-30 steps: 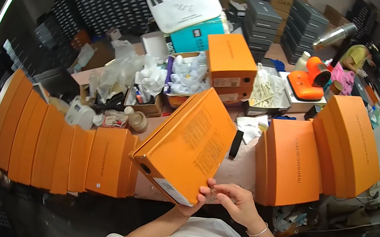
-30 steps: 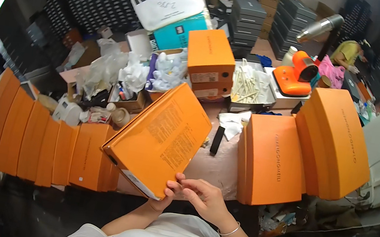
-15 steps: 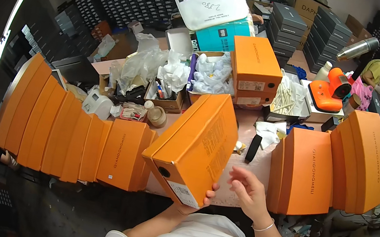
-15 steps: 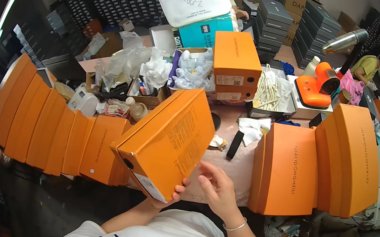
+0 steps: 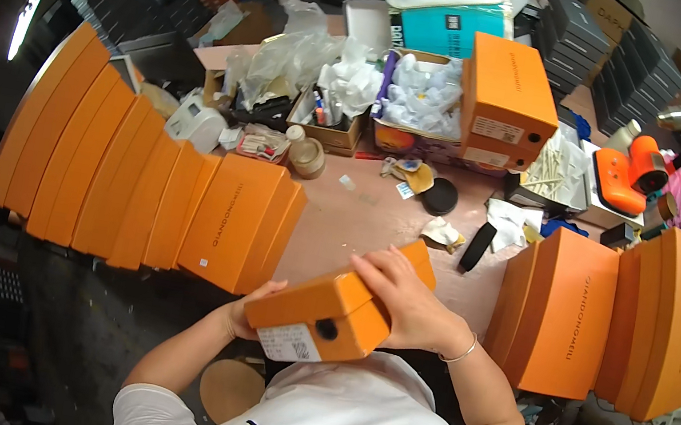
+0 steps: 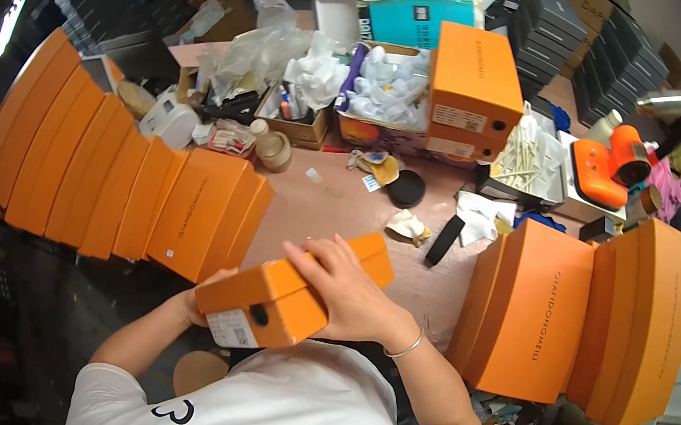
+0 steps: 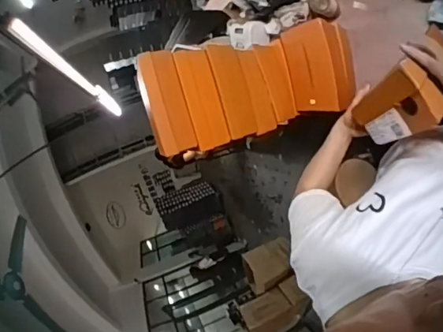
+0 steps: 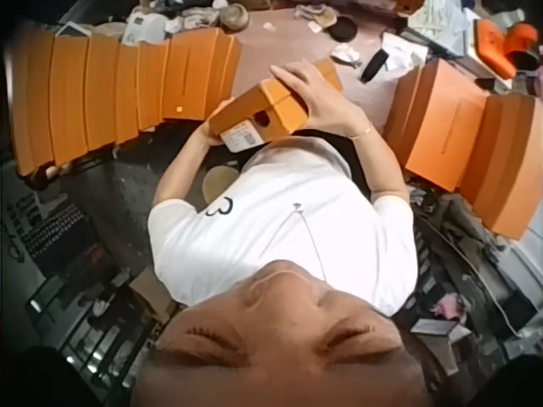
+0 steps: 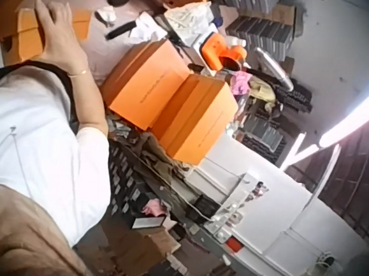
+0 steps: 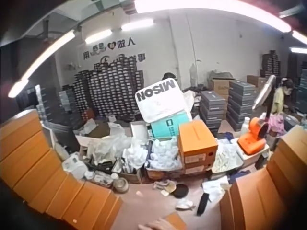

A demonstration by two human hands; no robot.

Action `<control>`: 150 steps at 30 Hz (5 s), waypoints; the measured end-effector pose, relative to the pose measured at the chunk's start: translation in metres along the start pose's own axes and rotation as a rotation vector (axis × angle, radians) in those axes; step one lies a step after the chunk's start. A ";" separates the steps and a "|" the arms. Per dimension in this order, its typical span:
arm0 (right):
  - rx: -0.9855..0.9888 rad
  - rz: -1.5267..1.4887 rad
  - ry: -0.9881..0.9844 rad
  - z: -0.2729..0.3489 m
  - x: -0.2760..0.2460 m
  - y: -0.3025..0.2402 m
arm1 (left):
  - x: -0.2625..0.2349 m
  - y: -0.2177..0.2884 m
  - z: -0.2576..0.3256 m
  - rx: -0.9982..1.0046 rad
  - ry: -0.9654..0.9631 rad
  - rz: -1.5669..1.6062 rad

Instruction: The person is inspecting, wrapping in tissue paper, and packing high-heeled shoes into product boxes at a manufacturing station.

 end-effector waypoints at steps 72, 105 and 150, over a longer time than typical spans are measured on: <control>-0.074 -1.300 0.742 0.117 -0.075 0.039 | 0.174 0.091 -0.110 1.492 -0.099 -1.292; 0.765 -0.956 -0.279 -0.144 0.230 0.037 | -0.170 0.035 0.108 0.830 1.305 -1.345; 0.892 -0.717 0.230 0.013 0.166 0.197 | -0.041 -0.075 -0.090 0.725 0.368 -1.709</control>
Point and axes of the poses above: each hand's wrist, its own z-axis away from the middle knuckle, its own x-axis out of the palm, y = z × x, the point moved 2 cm from there along -z, towards the middle knuckle, and after that the axes turned 11 degrees about x, right-handed, at the moved point
